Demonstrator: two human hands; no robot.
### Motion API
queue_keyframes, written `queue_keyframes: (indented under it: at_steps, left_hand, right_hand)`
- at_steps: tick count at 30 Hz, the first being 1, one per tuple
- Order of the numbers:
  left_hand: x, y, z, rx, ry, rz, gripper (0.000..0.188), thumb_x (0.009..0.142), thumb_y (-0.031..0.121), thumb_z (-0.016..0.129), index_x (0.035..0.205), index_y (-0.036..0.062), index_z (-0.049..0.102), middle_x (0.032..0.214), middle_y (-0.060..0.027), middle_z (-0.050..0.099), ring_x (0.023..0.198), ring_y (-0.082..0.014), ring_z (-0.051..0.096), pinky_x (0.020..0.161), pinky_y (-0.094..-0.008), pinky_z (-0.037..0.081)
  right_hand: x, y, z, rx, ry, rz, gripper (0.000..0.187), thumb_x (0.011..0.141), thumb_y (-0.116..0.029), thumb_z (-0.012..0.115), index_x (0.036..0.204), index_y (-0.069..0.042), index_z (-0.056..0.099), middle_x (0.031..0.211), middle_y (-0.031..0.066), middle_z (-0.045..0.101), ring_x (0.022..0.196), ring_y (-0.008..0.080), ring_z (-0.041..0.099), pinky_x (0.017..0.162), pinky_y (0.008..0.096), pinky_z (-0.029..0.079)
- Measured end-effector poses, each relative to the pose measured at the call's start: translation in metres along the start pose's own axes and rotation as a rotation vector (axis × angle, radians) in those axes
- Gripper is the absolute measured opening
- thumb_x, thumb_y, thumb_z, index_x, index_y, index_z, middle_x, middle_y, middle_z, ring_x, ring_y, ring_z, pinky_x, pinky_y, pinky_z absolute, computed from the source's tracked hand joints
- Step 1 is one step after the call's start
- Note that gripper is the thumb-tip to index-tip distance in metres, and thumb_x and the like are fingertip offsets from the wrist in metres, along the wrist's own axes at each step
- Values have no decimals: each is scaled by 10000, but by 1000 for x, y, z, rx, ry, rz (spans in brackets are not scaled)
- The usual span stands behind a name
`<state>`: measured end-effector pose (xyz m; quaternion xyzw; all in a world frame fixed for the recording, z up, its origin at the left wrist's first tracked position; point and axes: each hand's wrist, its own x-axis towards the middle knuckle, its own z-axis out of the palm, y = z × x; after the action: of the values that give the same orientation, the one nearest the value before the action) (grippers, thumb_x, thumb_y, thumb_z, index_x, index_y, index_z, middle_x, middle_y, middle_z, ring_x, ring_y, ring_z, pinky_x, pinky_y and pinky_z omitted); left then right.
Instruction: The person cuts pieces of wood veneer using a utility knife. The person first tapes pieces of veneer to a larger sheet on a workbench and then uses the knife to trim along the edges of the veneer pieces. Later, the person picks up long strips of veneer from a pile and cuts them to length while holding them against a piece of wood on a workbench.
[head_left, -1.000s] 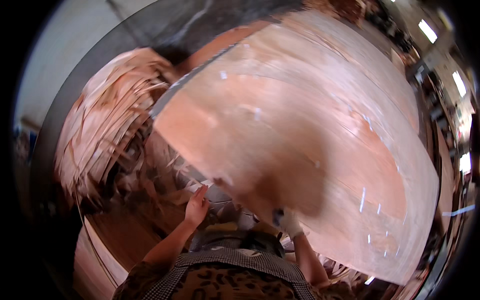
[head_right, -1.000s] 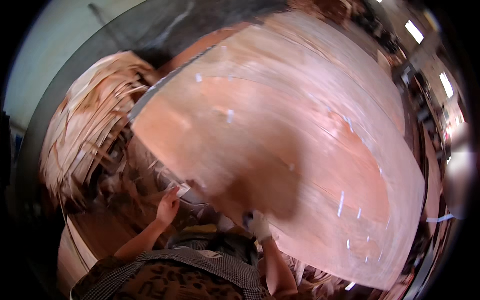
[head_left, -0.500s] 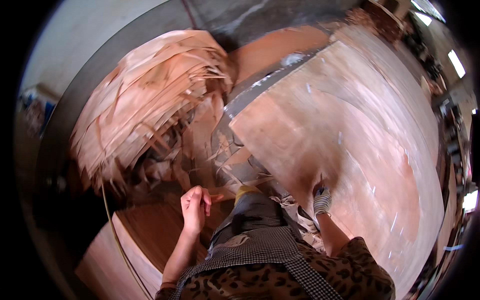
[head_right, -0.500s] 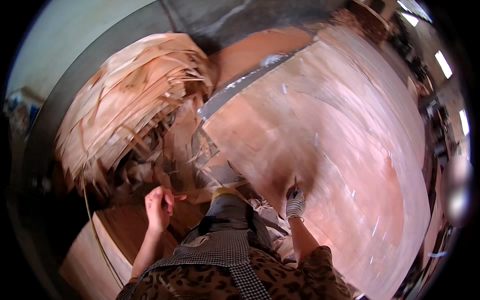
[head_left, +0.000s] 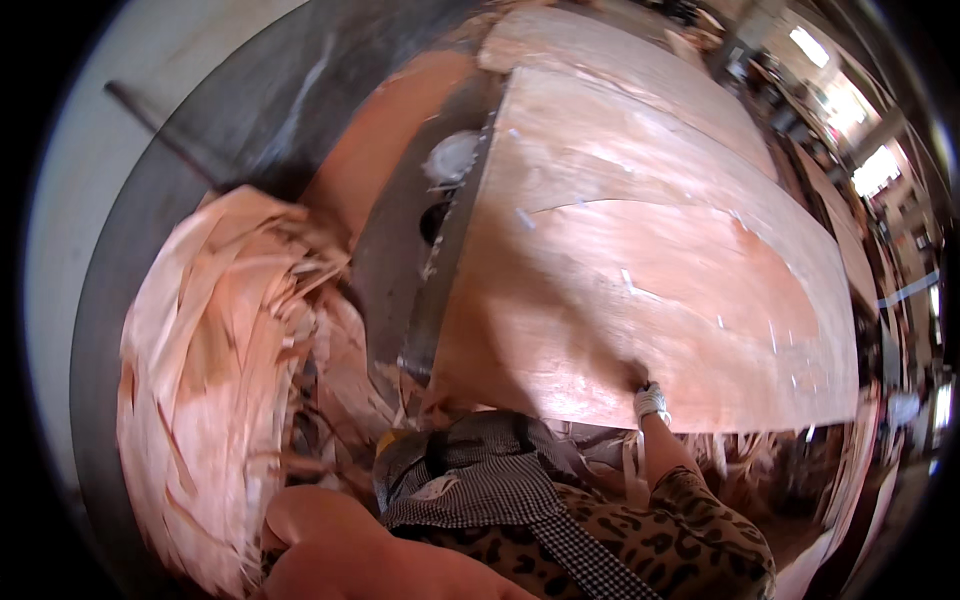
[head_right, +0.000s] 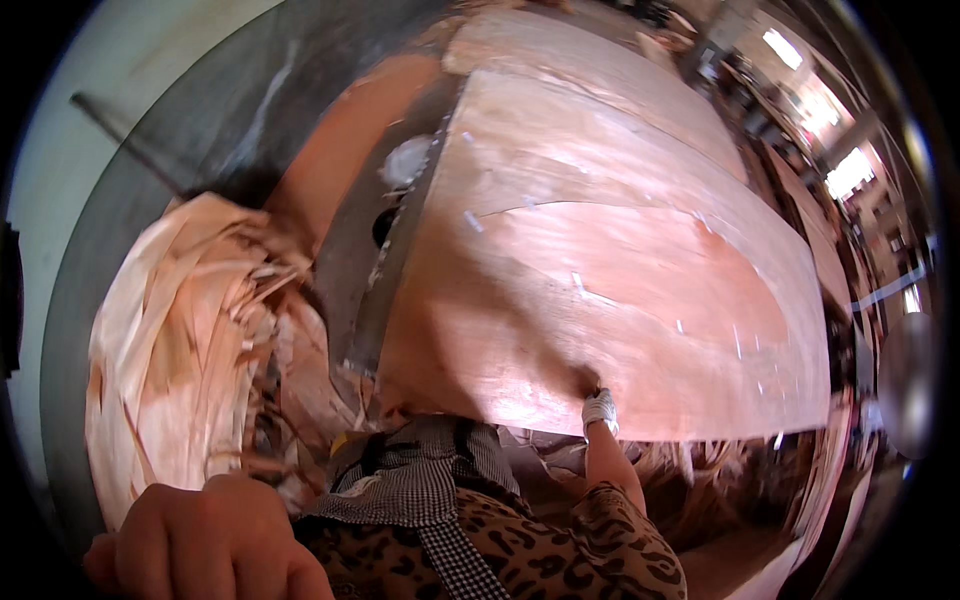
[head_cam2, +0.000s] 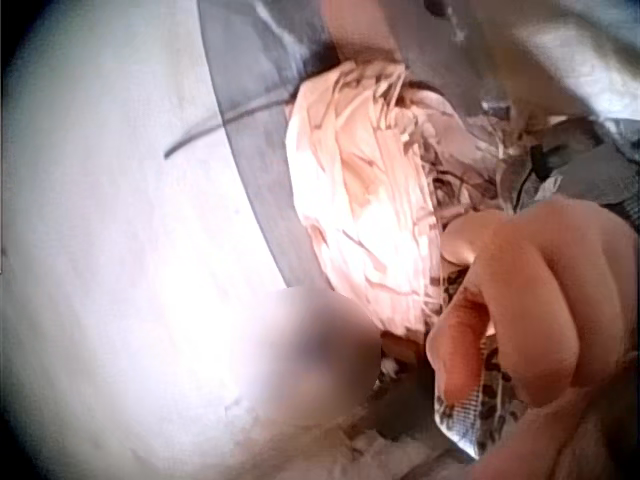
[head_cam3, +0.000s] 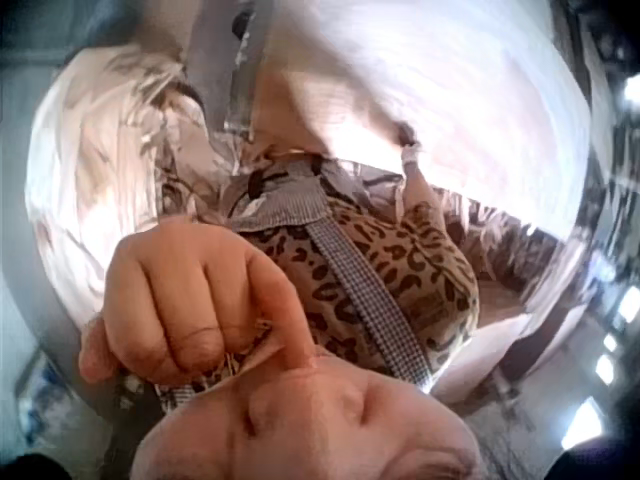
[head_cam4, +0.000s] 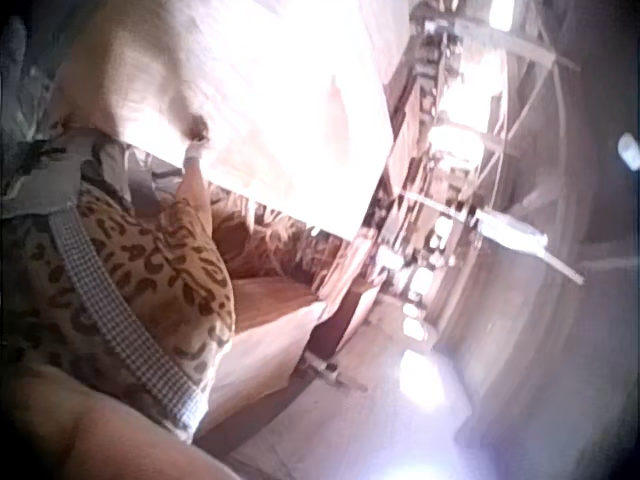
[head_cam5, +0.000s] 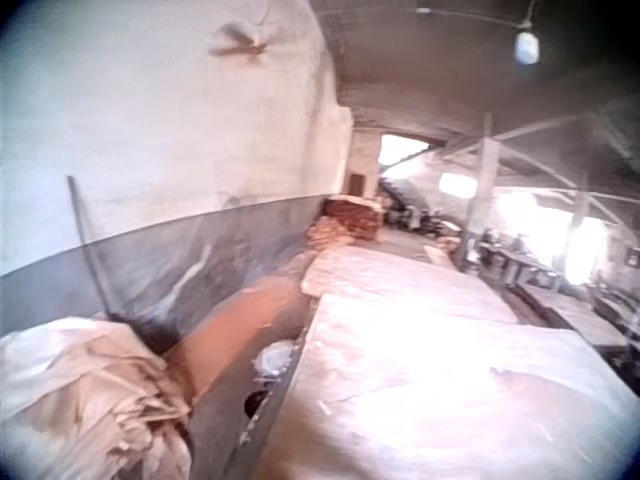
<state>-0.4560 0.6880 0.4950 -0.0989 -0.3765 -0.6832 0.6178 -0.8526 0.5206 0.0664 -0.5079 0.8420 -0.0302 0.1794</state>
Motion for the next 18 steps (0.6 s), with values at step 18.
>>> queue_keyframes:
  at_steps: [18]
  left_hand:
    - [-15,105,-44,-819,-646,-513,422,916,241,382,567,34,501,467,-27,411,385,-108,413,769,-412,480]
  right_hand:
    - [-570,5,48,249,675,987,187,847,-233,477,801,-55,511,743,207,587,694,397,551,596,468,432]
